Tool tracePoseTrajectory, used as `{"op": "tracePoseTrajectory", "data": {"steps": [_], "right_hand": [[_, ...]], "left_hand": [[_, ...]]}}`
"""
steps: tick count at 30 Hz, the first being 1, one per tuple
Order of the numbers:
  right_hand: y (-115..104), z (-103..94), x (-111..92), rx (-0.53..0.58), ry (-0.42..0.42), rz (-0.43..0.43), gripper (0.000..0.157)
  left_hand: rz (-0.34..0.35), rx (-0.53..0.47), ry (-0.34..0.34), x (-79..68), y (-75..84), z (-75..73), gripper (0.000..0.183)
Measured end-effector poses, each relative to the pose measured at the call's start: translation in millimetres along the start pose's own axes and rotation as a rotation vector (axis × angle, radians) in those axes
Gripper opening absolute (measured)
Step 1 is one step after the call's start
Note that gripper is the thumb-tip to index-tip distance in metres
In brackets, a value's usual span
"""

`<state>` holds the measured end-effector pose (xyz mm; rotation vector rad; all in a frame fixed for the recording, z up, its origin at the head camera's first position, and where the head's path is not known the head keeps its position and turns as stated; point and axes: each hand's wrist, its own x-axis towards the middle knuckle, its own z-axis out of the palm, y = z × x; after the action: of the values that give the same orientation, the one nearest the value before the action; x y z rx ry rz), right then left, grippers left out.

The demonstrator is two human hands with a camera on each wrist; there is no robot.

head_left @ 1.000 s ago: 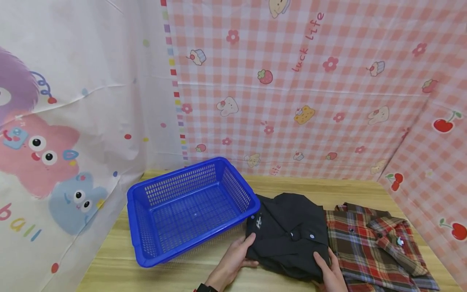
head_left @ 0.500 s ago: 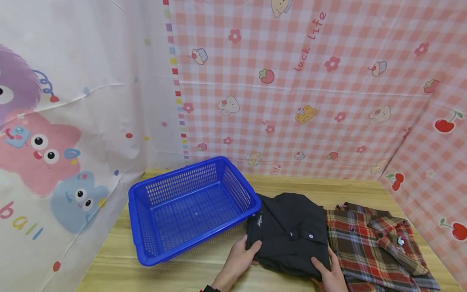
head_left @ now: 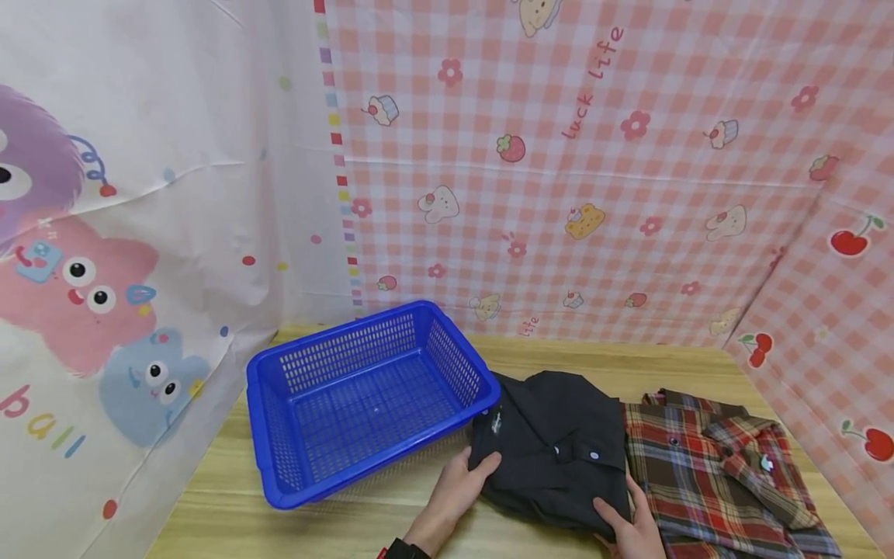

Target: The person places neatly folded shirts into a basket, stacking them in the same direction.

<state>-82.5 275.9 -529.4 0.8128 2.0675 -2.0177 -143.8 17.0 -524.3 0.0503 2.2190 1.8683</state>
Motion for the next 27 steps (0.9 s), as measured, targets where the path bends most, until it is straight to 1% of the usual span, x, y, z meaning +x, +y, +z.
{"op": "tracePoseTrajectory", "data": {"steps": [1, 3, 5, 7, 9, 14, 17, 19, 23, 27], "right_hand": [[0, 0.4, 0, 0.009, -0.003, 0.003, 0.107], [0, 1.6, -1, 0.066, -0.021, 0.016, 0.107], [-1, 2.8, -1, 0.097, -0.039, 0.016, 0.105], [-2, 3.8, -2, 0.115, -0.050, 0.014, 0.103], [-3, 4.8, -3, 0.122, -0.057, 0.006, 0.101], [-4, 4.3, -7, 0.100, -0.003, -0.001, 0.098], [-5, 3.3, -9, 0.050, 0.041, -0.014, 0.097], [-6, 2.9, -9, 0.020, 0.050, -0.029, 0.097], [-5, 0.9, -10, -0.091, 0.067, -0.041, 0.100], [-4, 1.1, -10, -0.114, 0.064, -0.053, 0.108]], "left_hand": [[-0.020, -0.043, -0.011, 1.2, -0.4, 0.4, 0.069], [-0.056, -0.139, -0.036, 3.1, -1.6, 1.1, 0.068], [-0.061, -0.224, -0.064, 5.2, -3.2, 1.8, 0.059], [-0.055, -0.274, -0.081, 6.6, -4.4, 2.2, 0.052], [-0.055, -0.308, -0.093, 7.3, -4.9, 2.5, 0.049], [-0.028, -0.268, -0.077, 6.3, -3.9, 4.9, 0.052], [0.009, -0.241, -0.062, 5.4, -2.5, 7.1, 0.056], [0.036, -0.239, -0.057, 4.6, -1.2, 8.0, 0.058], [0.064, -0.226, -0.059, 1.7, 1.8, 7.7, 0.058], [0.073, -0.202, -0.075, -1.2, 6.6, 5.1, 0.059]]}}
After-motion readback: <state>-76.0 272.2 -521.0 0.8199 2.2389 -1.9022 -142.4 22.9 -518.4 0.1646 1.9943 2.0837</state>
